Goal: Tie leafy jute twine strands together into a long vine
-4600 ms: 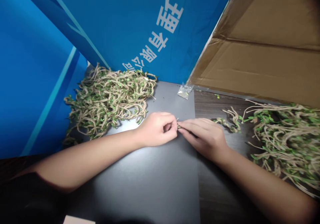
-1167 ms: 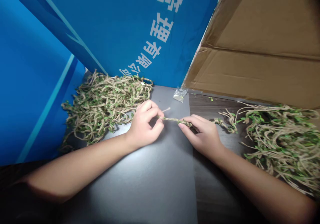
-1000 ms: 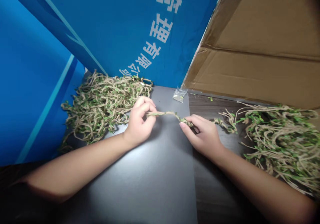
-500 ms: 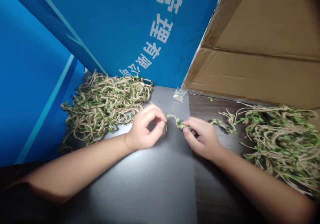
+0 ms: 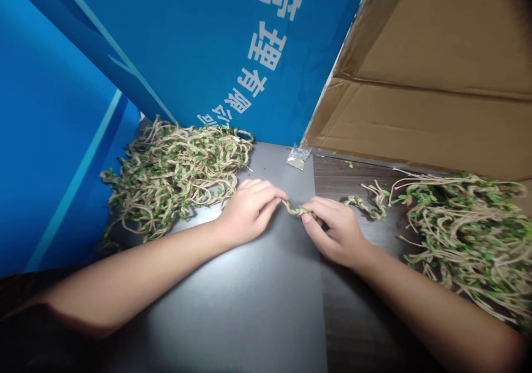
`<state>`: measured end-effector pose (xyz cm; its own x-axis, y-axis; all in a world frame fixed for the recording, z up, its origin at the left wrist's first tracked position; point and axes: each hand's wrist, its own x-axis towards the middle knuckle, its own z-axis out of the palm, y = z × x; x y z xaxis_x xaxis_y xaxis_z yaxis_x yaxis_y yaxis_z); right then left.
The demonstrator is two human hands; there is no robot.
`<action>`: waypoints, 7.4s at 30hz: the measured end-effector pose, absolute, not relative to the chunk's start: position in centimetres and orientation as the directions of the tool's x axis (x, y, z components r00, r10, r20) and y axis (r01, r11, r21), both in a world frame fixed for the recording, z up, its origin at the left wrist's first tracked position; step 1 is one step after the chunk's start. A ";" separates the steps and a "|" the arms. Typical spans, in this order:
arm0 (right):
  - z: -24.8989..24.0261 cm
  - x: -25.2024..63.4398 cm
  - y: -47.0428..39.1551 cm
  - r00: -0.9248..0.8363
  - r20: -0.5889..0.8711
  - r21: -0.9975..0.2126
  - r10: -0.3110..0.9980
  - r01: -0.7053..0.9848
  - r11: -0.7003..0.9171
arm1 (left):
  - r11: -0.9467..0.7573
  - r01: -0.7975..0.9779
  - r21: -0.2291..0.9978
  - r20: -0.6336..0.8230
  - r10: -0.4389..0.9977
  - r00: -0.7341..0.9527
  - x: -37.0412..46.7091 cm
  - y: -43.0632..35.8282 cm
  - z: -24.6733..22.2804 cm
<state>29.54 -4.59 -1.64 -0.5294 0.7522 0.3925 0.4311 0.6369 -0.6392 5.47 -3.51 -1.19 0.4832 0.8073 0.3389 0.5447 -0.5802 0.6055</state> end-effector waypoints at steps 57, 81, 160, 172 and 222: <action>-2.4 29.2 -4.7 -0.646 0.359 -0.619 0.674 0.375 0.690 | -0.675 0.509 0.535 0.380 0.730 0.569 6.5 -4.6 -0.6; -1.8 29.1 -5.2 -0.600 0.578 -0.169 0.553 0.575 0.800 | -0.732 0.501 0.463 0.410 0.677 0.611 6.2 -4.4 -1.0; -2.0 29.1 -5.1 -0.587 0.591 -0.235 0.553 0.530 0.815 | -0.623 0.446 0.643 0.349 0.756 0.553 6.3 -4.4 -0.9; -2.2 29.2 -5.0 -0.571 0.605 -0.286 0.555 0.495 0.821 | -0.563 0.463 0.685 0.309 0.800 0.515 6.3 -4.3 -0.6; -2.9 29.2 -4.7 -0.488 0.529 -0.420 0.694 0.560 0.714 | -0.507 0.456 0.731 0.275 0.831 0.483 6.2 -4.1 -0.7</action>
